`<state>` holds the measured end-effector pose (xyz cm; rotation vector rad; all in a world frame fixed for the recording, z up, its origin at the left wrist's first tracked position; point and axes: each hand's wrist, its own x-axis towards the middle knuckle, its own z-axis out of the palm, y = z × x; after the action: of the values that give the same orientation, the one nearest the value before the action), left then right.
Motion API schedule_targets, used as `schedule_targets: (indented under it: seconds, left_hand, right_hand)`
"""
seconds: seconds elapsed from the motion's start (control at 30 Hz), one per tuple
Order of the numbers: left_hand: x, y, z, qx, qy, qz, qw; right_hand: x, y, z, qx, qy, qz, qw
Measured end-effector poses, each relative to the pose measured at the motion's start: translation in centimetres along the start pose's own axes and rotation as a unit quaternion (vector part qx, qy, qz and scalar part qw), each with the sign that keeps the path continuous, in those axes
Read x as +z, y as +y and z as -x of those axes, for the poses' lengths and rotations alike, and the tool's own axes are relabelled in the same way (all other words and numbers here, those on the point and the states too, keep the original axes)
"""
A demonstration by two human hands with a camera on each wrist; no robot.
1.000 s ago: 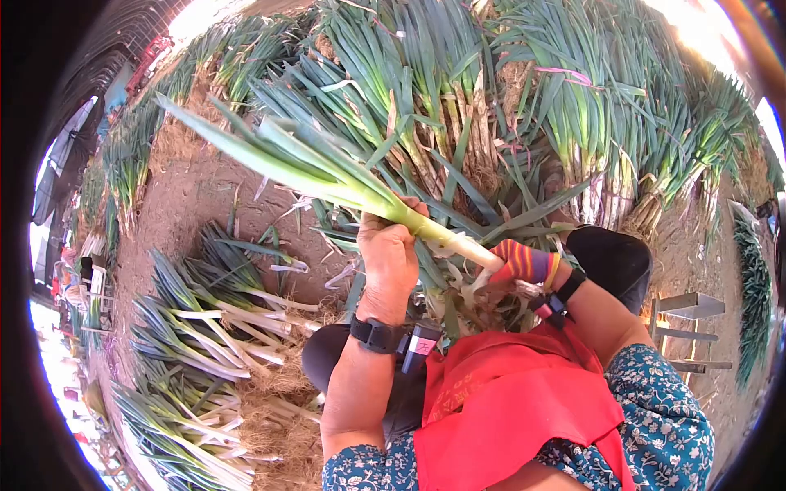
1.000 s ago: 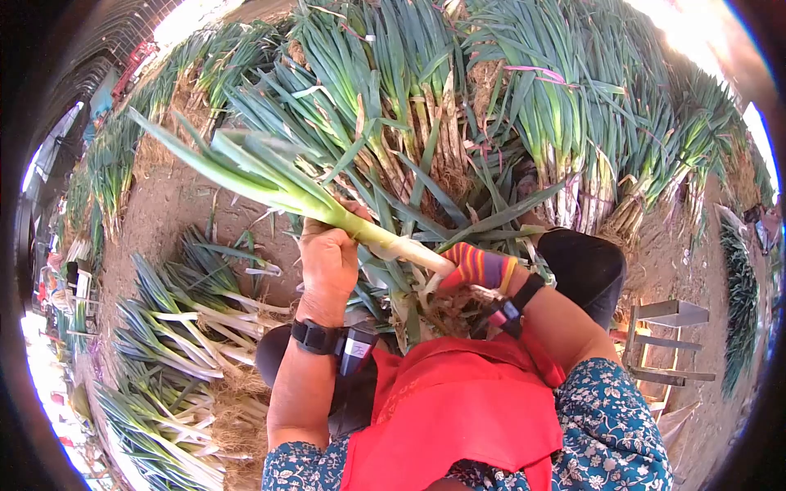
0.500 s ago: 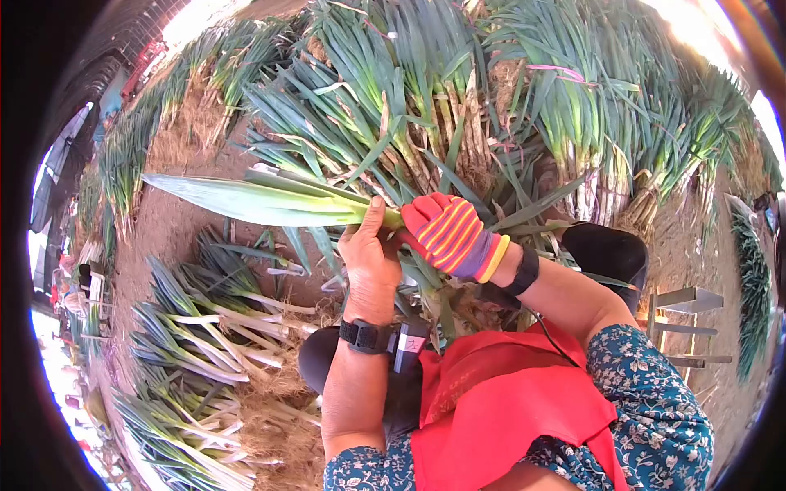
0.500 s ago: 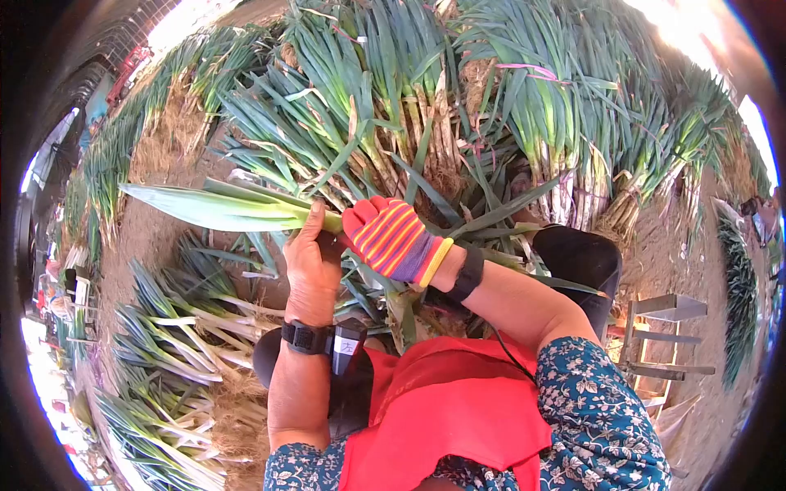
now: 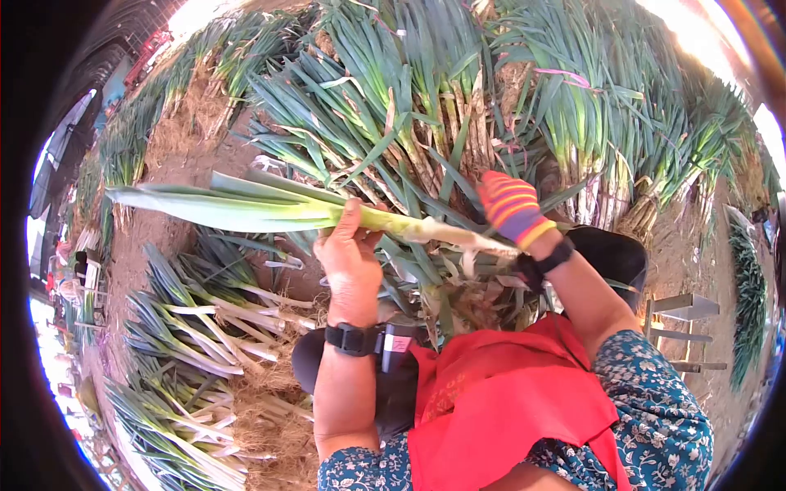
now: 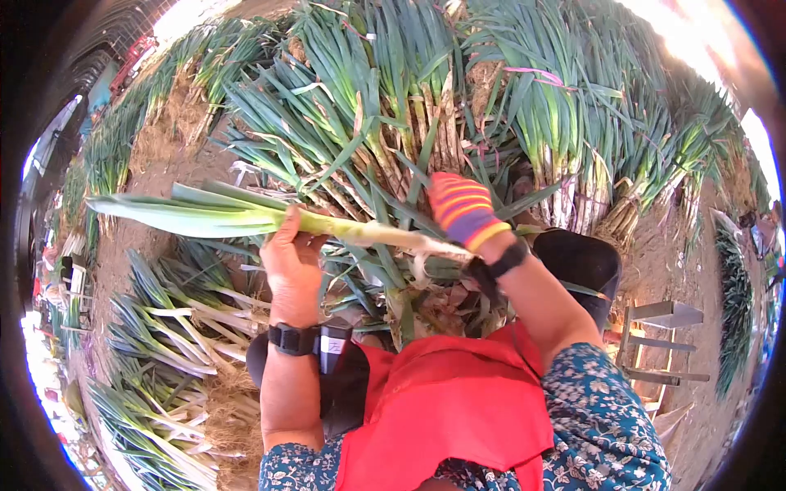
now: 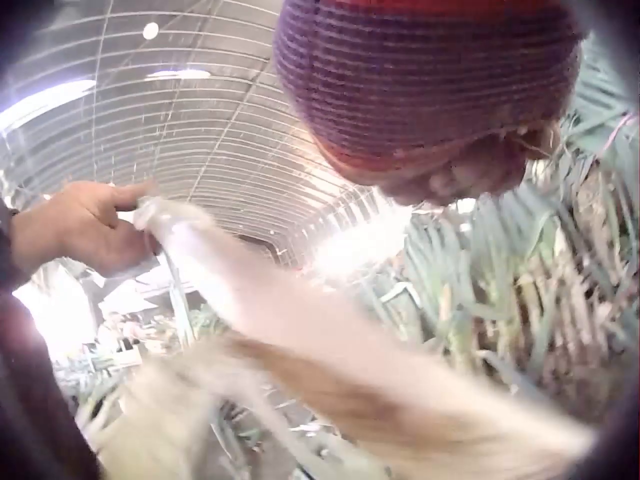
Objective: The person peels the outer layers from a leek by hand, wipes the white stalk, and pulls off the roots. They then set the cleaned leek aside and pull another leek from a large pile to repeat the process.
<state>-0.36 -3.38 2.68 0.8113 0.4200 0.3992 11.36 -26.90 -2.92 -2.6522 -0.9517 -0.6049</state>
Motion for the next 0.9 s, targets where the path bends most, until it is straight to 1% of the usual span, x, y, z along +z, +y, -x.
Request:
schedule_targets:
  seconds: [0.03,0.07,0.13,0.2,0.23,0.3,0.33,0.4,0.43,0.47,0.57,0.63,0.67,0.73,0.77,0.8,0.83,0.87,0.9]
  left_hand:
    - [-0.2,0.7,0.1,0.007,0.002,0.000,1.000]
    - [-0.3,0.8,0.2,0.008,0.002,-0.003,1.000]
    - [-0.8,-0.6,0.1,-0.009,0.004,-0.008,1.000]
    - [-0.4,-1.9,-0.1,-0.025,0.012,-0.009,1.000]
    - [0.2,-2.2,0.2,-0.025,0.016,-0.004,1.000]
    - [0.9,-2.0,0.4,-0.025,0.020,0.000,1.000]
    - [1.1,-1.7,0.5,-0.032,0.029,0.005,0.999]
    - [1.3,-1.7,0.4,-0.040,0.043,0.016,0.998]
    - [1.2,-1.9,0.4,-0.039,0.057,-0.007,0.998]
    - [1.1,-2.0,0.3,-0.040,0.070,-0.031,0.996]
    - [0.9,-2.4,0.1,-0.057,0.081,-0.035,0.994]
    - [0.8,-2.5,0.3,-0.051,0.086,-0.033,0.994]
    - [0.9,-2.6,0.4,-0.042,0.093,-0.029,0.994]
    - [1.0,-2.8,0.7,-0.029,0.072,-0.019,0.997]
    - [0.9,-2.9,0.8,-0.015,0.057,-0.007,0.998]
    - [0.7,-3.0,1.0,-0.001,0.042,0.004,0.999]
    - [0.3,-3.1,0.9,0.021,0.028,-0.014,0.999]
    - [-0.2,-2.5,0.7,0.021,0.026,-0.014,0.999]
    - [-0.8,-1.8,0.3,0.031,-0.006,-0.007,0.999]
  right_hand:
    - [-0.4,-0.2,0.4,0.065,0.040,-0.048,0.996]
    - [-1.0,-0.1,1.3,0.111,-0.012,-0.143,0.983]
    - [-2.1,-3.1,0.8,-0.053,0.069,-0.177,0.980]
    - [-4.5,-7.9,0.2,-0.006,-0.017,-0.191,0.981]
    - [-4.3,-9.1,-0.3,-0.007,-0.015,-0.190,0.982]
    - [-4.1,-10.4,-0.9,-0.087,0.072,-0.118,0.987]
    - [-3.9,-10.4,-1.0,-0.087,0.072,-0.118,0.986]
    - [-3.5,-10.2,-1.0,-0.117,0.061,-0.102,0.986]
    - [-3.5,-9.9,-1.2,-0.128,0.072,-0.121,0.982]
    - [-3.5,-9.9,-1.1,-0.129,0.070,-0.120,0.982]
    - [-3.4,-9.6,-1.0,-0.130,0.068,-0.118,0.982]
    - [-2.7,-9.5,-0.9,-0.105,0.048,-0.095,0.989]
    - [-2.7,-9.2,-1.0,-0.102,0.052,-0.093,0.989]
    - [-2.9,-8.2,-1.0,-0.035,0.021,-0.155,0.987]
    - [-2.7,-7.7,-1.0,-0.016,0.044,-0.109,0.993]
    - [-2.2,-6.3,-0.7,-0.003,0.048,-0.088,0.995]
    - [-1.7,-4.3,-0.1,0.012,0.052,-0.066,0.996]
    - [-1.0,-2.0,0.6,0.113,0.006,-0.001,0.994]
    - [-0.9,1.1,2.0,0.129,0.021,-0.015,0.991]
